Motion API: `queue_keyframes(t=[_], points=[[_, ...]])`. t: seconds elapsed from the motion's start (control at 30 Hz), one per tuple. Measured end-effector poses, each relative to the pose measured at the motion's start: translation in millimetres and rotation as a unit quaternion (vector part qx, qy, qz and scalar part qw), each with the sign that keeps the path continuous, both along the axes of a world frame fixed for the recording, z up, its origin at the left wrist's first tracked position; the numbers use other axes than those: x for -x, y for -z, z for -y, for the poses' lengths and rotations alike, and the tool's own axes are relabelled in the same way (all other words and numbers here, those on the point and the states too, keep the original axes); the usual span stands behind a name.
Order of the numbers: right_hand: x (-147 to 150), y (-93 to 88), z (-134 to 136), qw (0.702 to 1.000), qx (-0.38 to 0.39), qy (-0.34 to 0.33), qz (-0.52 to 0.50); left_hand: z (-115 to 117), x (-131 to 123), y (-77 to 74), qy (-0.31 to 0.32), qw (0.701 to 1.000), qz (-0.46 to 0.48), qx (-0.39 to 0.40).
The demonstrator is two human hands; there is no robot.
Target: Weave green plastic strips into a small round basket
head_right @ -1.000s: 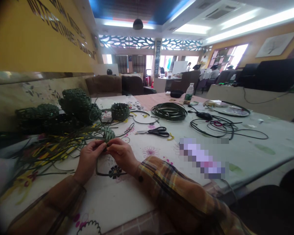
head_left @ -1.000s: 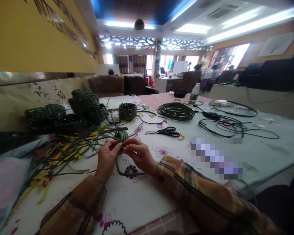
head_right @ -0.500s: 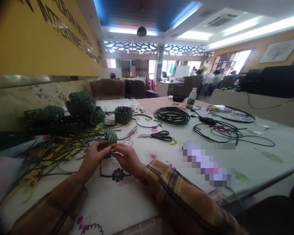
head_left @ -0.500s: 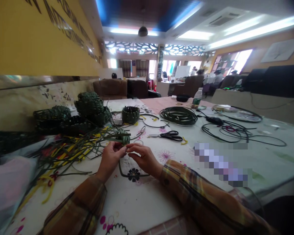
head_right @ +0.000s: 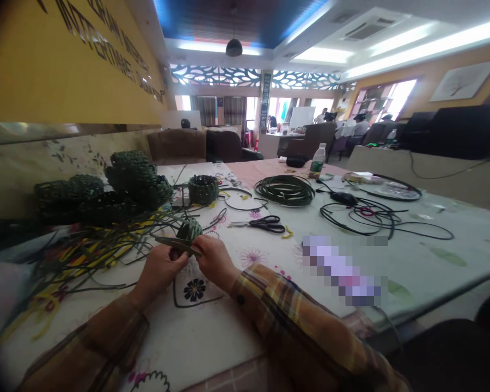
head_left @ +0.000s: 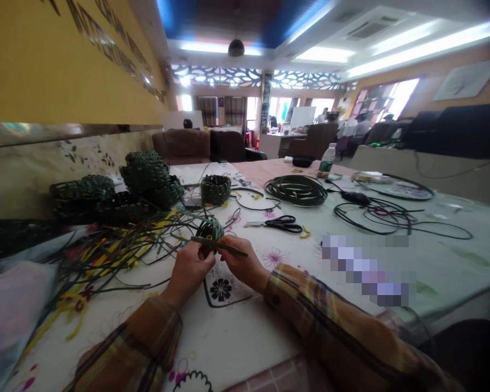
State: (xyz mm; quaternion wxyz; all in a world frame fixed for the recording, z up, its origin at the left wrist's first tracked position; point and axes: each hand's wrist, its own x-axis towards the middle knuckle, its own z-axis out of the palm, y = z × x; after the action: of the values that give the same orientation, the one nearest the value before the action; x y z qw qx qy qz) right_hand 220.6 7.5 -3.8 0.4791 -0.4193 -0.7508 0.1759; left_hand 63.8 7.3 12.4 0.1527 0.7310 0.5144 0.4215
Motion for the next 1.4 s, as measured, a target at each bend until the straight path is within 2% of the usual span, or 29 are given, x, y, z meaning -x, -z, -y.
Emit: queue_keyframes(t=[0.17, 0.3, 0.43, 0.67, 0.73, 0.8, 0.9, 0.97, 1.03, 1.17, 1.27, 1.4], points=[[1.8, 5.6, 0.5, 0.994, -0.041, 0.072, 0.068, 1.0, -0.6, 0.5, 0.013, 0.999, -0.024, -0.022], [3.2, 7.4, -1.3, 0.991, -0.049, 0.099, 0.078, -2.0, 2.8, 3.3, 0.014, 0.998, -0.035, -0.056], [2.5, 5.2, -2.6, 0.992, -0.039, 0.100, 0.059, -4.8, 6.8, 6.7, 0.029, 0.995, -0.045, -0.087], [-1.5, -7.5, 1.6, 0.998, 0.007, 0.068, -0.003, -6.9, 11.2, 8.5, 0.042, 0.978, -0.136, -0.150], [-1.4, -10.0, 1.8, 0.996, 0.042, 0.067, -0.038, -7.1, 12.0, 9.5, 0.058, 0.974, -0.151, -0.157], [-0.3, -10.8, 0.8, 0.986, 0.119, 0.066, -0.094, -6.9, 11.6, 11.3, 0.080, 0.970, -0.170, -0.156], [3.3, -9.4, -1.6, 0.941, 0.256, 0.034, -0.217, -6.6, 8.1, 15.7, 0.101, 0.958, -0.202, -0.174], [6.0, -7.6, -2.9, 0.914, 0.293, 0.001, -0.281, -7.3, 4.8, 19.6, 0.105, 0.951, -0.217, -0.194], [7.1, -5.5, -4.3, 0.912, 0.284, -0.017, -0.295, -8.8, 2.0, 23.4, 0.107, 0.948, -0.221, -0.203], [2.6, -2.6, -8.3, 0.962, 0.194, -0.015, -0.190, -10.9, 1.4, 28.1, 0.096, 0.952, -0.208, -0.204], [-2.0, -3.1, -8.6, 0.987, 0.115, -0.005, -0.113, -10.0, 3.8, 28.5, 0.086, 0.970, -0.142, -0.180], [-2.4, -7.5, -1.6, 0.997, 0.038, -0.021, -0.064, -8.1, 5.4, 25.8, 0.070, 0.987, -0.051, -0.133]])
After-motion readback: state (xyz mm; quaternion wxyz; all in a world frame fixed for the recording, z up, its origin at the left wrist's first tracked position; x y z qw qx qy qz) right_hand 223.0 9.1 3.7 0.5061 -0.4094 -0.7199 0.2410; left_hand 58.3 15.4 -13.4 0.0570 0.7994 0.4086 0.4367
